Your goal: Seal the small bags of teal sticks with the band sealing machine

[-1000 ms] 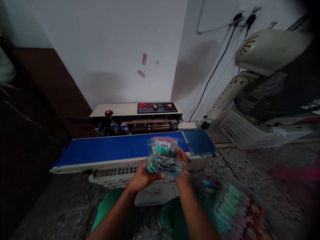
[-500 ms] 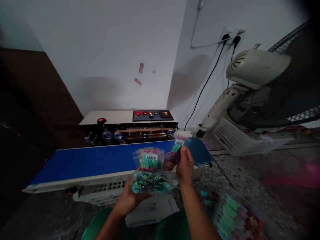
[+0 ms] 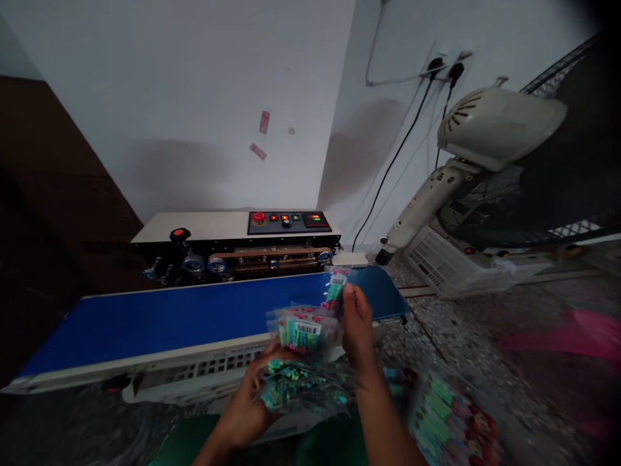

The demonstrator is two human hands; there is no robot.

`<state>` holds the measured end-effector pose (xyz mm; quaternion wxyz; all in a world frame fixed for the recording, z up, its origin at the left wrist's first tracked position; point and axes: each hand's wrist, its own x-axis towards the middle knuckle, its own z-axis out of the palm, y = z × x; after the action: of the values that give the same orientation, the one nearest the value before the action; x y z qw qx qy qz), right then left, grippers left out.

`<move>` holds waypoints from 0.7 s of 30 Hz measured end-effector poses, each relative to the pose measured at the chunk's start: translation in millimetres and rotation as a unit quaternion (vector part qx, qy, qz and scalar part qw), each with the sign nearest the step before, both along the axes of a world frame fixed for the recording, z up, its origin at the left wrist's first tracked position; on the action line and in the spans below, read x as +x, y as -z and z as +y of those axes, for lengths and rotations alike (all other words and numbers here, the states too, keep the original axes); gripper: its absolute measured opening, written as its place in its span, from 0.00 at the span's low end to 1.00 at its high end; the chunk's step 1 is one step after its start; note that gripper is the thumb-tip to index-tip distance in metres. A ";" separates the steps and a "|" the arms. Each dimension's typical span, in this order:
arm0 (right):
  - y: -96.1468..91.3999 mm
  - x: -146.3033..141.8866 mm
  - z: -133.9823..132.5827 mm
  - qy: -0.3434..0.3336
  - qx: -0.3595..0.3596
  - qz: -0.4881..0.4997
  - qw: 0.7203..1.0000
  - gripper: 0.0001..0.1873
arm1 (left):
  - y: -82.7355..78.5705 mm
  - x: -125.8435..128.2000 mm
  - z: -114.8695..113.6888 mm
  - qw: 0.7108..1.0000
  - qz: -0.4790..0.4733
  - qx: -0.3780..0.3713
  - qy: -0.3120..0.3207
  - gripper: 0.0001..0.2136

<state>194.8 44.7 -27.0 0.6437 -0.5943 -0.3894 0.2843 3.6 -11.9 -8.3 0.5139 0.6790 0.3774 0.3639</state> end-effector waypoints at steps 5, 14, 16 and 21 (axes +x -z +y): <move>-9.1 -6.9 -3.0 -0.054 0.007 -0.021 0.998 0.18 | 5.0 -0.1 -1.9 0.999 -0.031 -0.034 0.024 0.10; -1.2 54.0 18.6 0.073 -0.018 -0.138 0.988 0.22 | 0.9 -2.5 0.2 1.000 -0.012 -0.027 0.010 0.08; -5.1 52.2 16.1 0.074 -0.011 -0.119 0.990 0.22 | 1.7 -3.5 -1.2 1.000 -0.001 -0.022 -0.007 0.10; -11.2 15.6 -11.6 -0.042 -0.019 0.005 0.999 0.19 | 1.1 -4.6 -13.5 0.992 -0.020 -0.125 -0.007 0.19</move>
<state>210.5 33.2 -15.8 0.6219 -0.5881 -0.4054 0.3210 -1.0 -25.4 -9.4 0.5994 0.5995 0.4146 0.3307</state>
